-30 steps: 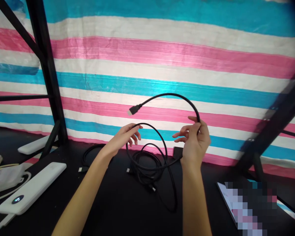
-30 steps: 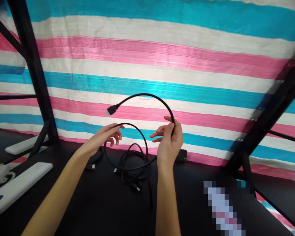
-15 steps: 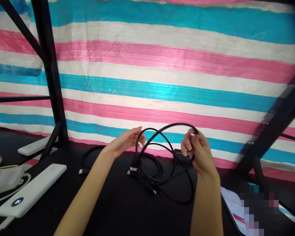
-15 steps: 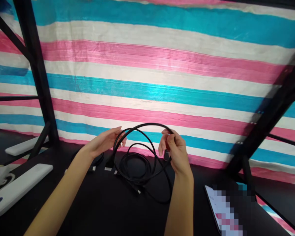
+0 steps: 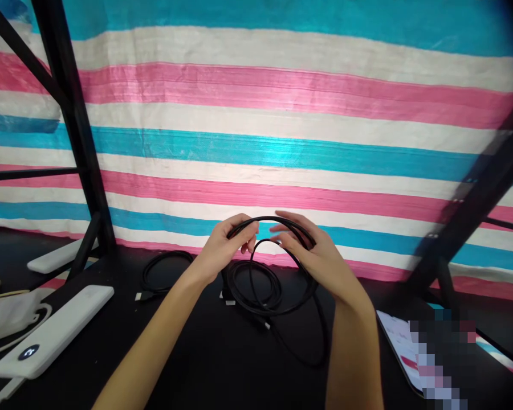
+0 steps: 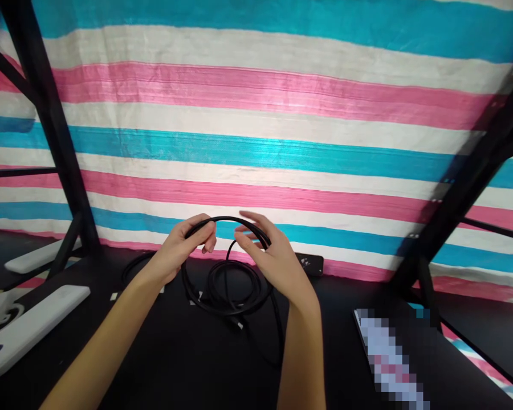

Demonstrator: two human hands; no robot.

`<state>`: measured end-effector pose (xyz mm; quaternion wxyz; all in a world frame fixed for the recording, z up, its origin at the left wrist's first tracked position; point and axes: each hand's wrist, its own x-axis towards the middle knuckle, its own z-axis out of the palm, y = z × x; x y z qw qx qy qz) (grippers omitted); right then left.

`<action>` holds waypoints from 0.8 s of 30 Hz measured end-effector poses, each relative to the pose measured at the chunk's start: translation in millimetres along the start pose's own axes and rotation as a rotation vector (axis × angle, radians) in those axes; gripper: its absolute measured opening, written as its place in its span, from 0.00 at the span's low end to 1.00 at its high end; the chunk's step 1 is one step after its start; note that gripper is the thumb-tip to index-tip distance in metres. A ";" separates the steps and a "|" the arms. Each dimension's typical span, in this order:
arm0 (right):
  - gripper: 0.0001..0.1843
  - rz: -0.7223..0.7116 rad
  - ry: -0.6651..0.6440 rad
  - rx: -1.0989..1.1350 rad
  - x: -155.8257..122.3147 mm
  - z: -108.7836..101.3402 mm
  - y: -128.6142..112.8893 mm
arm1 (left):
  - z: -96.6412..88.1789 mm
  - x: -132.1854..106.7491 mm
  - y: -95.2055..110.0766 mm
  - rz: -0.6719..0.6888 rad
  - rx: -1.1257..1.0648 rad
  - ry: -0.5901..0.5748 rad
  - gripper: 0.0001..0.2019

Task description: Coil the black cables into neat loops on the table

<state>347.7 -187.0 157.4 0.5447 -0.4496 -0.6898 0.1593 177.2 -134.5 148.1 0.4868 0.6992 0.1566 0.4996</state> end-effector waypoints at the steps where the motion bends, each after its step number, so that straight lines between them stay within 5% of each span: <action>1: 0.23 0.042 -0.041 0.028 -1.4 -0.1 -2.3 | 1.5 -0.4 0.2 0.003 -0.013 0.011 0.13; 7: 0.21 0.154 0.131 0.080 -7.7 -10.1 -11.3 | 3.8 -1.0 -2.1 -0.038 -0.185 -0.081 0.19; 13: 0.19 0.073 0.376 0.286 -12.0 -27.3 -3.8 | -8.0 10.0 -22.7 -0.037 0.007 0.052 0.16; 16: 0.17 0.048 0.410 0.344 -13.3 -31.3 -0.6 | -8.1 12.1 -35.1 -0.142 0.090 0.002 0.18; 20: 0.18 0.042 0.426 0.297 -14.5 -36.5 2.9 | -2.4 11.6 -46.6 -0.274 -0.005 -0.206 0.20; 24: 0.19 0.065 0.349 0.194 -19.4 -45.1 3.1 | 0.1 11.6 -45.3 -0.267 -0.161 -0.194 0.18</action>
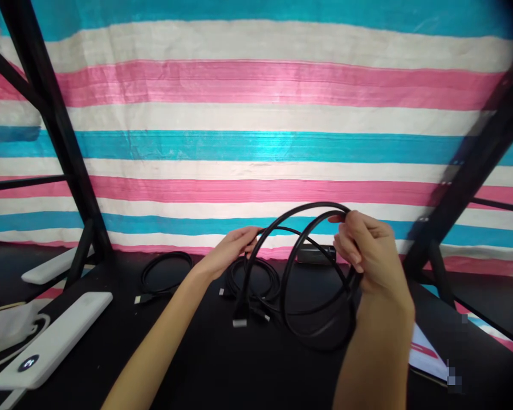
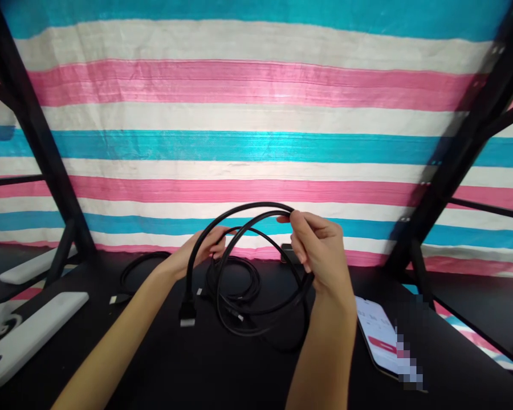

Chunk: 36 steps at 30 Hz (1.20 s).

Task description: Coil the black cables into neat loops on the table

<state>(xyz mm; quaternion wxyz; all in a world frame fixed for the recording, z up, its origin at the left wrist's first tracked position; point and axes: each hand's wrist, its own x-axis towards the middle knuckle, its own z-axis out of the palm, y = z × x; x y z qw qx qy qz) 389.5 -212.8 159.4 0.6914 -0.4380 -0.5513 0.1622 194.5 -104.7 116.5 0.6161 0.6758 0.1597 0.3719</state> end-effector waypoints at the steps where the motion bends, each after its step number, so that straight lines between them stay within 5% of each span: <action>1: 0.18 0.012 -0.032 -0.057 -1.0 -1.2 -1.4 | 1.2 -1.6 3.2 0.012 -0.044 0.003 0.18; 8: 0.09 -0.098 -0.117 -0.316 -7.0 18.4 -13.3 | 31.0 -29.3 30.8 0.057 -0.078 -0.224 0.23; 12: 0.11 -0.117 -0.083 -0.380 -8.3 22.8 -15.0 | 39.9 -31.7 30.2 0.143 -0.021 -0.100 0.27; 17: 0.20 0.092 -0.304 -0.434 -9.9 17.9 -14.9 | 33.6 -20.8 21.1 0.224 -0.115 0.071 0.24; 23: 0.14 0.125 -0.088 -0.447 -8.9 8.2 -18.7 | 31.6 -11.5 9.5 0.227 -0.110 0.016 0.25; 30: 0.15 0.094 0.518 -0.342 -15.0 -22.9 -22.7 | -1.8 15.2 -47.7 -0.284 0.022 0.001 0.35; 34: 0.16 0.074 0.642 -0.193 -11.8 -26.4 -18.8 | 3.2 13.9 -75.8 -0.594 0.129 -0.406 0.43; 36: 0.15 0.066 0.612 -0.130 -8.6 -25.2 -15.3 | 15.1 12.2 -83.3 -0.641 0.027 -0.480 0.41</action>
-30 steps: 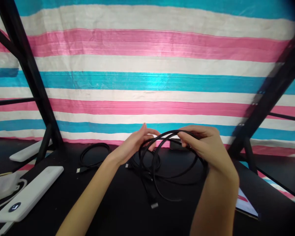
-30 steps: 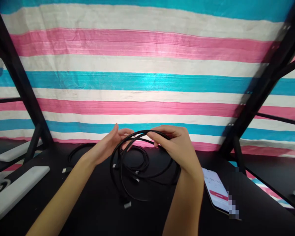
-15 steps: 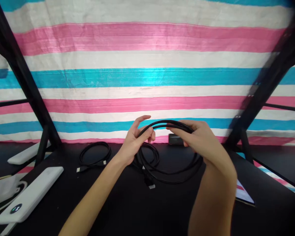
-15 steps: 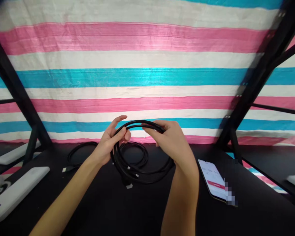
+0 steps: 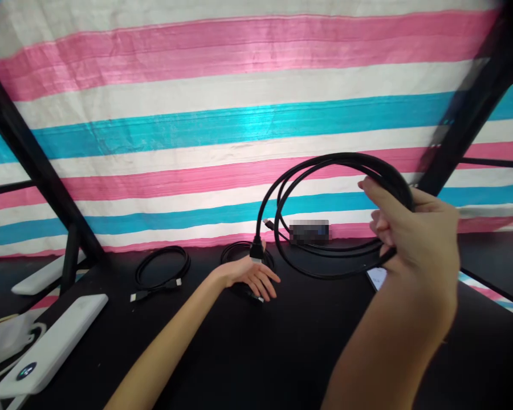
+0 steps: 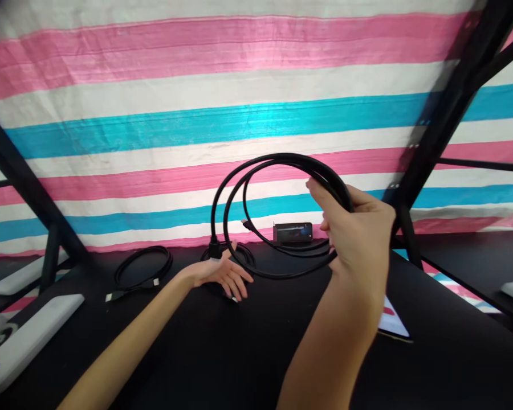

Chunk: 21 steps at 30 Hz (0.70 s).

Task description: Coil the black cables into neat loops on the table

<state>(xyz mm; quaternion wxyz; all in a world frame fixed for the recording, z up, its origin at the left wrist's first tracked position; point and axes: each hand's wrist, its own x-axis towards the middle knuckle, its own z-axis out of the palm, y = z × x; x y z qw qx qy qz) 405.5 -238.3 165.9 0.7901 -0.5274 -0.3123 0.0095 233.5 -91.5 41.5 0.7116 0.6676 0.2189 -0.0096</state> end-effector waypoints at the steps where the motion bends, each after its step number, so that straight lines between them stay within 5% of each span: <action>1: 0.15 0.004 -0.038 0.031 0.9 1.7 1.6 | 5.7 3.9 -0.8 0.018 -0.070 0.024 0.40; 5: 0.17 0.072 -0.217 0.152 5.4 8.3 10.4 | 20.3 14.9 3.3 0.192 -0.439 0.127 0.34; 10: 0.16 0.167 -0.411 0.173 13.5 23.7 31.1 | 10.2 22.0 3.3 0.441 -0.707 0.195 0.14; 15: 0.18 0.249 -0.524 0.045 14.9 38.9 50.9 | -4.1 20.6 3.0 0.656 -0.704 0.350 0.10; 21: 0.21 0.286 -0.793 0.124 6.4 45.6 50.5 | -10.0 -9.7 21.0 0.644 -0.518 0.429 0.14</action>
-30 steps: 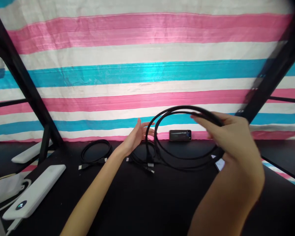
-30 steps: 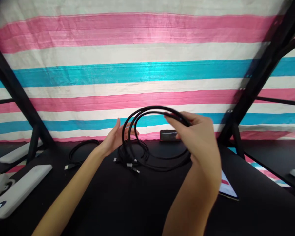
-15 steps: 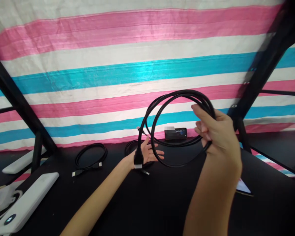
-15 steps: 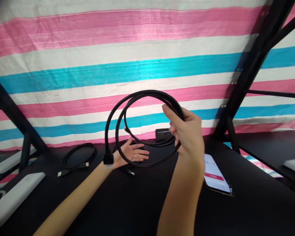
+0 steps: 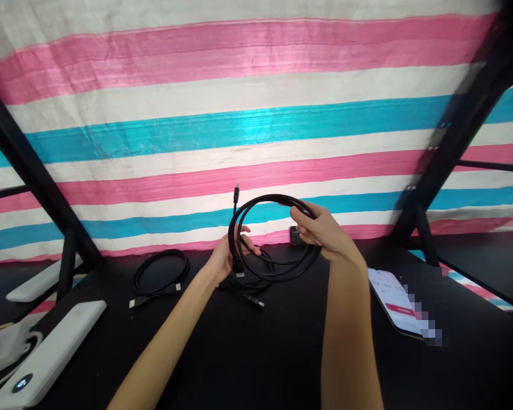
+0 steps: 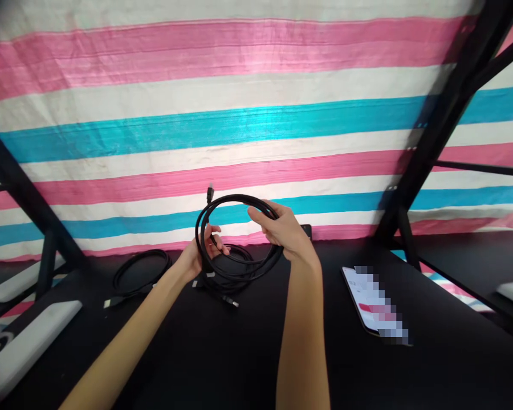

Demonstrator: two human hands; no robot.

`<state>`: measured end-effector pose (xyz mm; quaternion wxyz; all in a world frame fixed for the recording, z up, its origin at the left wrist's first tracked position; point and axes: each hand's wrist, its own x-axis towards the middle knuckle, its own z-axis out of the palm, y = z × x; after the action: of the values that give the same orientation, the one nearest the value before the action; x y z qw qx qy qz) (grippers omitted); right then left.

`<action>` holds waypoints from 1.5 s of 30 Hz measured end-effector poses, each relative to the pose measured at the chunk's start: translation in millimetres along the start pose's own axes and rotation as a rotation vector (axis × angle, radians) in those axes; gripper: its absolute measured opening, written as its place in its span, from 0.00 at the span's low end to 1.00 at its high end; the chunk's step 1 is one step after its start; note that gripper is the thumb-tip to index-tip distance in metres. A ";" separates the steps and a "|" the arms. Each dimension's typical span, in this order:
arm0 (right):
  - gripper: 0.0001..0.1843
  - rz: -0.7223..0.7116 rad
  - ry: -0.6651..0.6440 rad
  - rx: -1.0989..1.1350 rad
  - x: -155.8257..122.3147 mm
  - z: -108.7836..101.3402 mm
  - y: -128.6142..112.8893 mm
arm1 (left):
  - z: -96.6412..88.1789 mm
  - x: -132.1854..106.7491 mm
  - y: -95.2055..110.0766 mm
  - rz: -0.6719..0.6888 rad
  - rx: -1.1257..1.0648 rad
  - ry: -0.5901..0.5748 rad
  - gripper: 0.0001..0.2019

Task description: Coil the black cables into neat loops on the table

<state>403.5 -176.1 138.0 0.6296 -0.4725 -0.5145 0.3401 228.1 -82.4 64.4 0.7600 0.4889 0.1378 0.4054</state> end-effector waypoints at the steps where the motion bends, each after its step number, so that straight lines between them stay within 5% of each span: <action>1: 0.21 0.002 -0.040 0.045 -0.1 2.2 -1.1 | -1.5 -1.5 6.2 -0.001 0.020 -0.006 0.14; 4: 0.28 0.036 -0.087 0.164 2.7 8.9 -2.8 | -6.7 -5.6 24.3 -0.028 0.034 -0.050 0.12; 9: 0.27 0.081 0.039 0.105 11.1 20.0 2.8 | -5.5 -15.8 45.8 -0.062 0.054 -0.090 0.10; 15: 0.25 -0.036 0.003 -0.194 9.5 38.8 4.9 | 2.6 -21.9 53.7 -0.110 -0.032 -0.229 0.09; 20: 0.23 -0.161 0.031 -0.343 10.8 50.5 5.1 | 7.7 -27.4 63.8 -0.146 0.049 -0.231 0.25; 24: 0.23 -0.188 0.097 -0.357 17.4 58.1 12.1 | 10.0 -31.2 64.5 -0.125 0.149 -0.186 0.16; 28: 0.25 -0.197 0.134 -0.448 18.1 67.7 18.1 | 3.3 -29.0 65.0 -0.265 0.104 -0.224 0.16; 32: 0.38 -0.449 0.069 -0.686 5.5 79.7 9.9 | 5.3 -34.6 69.7 -0.467 0.322 -0.281 0.14; 34: 0.35 -0.554 -0.033 -0.792 -4.1 86.1 1.3 | 13.1 -42.9 71.7 -0.526 0.502 -0.314 0.13; 37: 0.21 -0.513 -0.191 -0.896 -17.8 94.7 -9.9 | 28.1 -56.9 73.4 -0.462 0.669 -0.244 0.09; 41: 0.35 -0.346 -0.106 -1.062 -31.3 102.2 -19.5 | 43.6 -71.7 74.9 -0.233 0.787 -0.101 0.03; 45: 0.36 -0.416 0.000 -1.123 -38.7 98.8 -28.7 | 47.5 -85.7 74.0 -0.122 0.824 -0.146 0.06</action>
<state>296.9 -196.5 154.8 0.3369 -0.6224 -0.6972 -0.1145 167.0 -162.4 134.7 0.5313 0.7704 0.2628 0.2349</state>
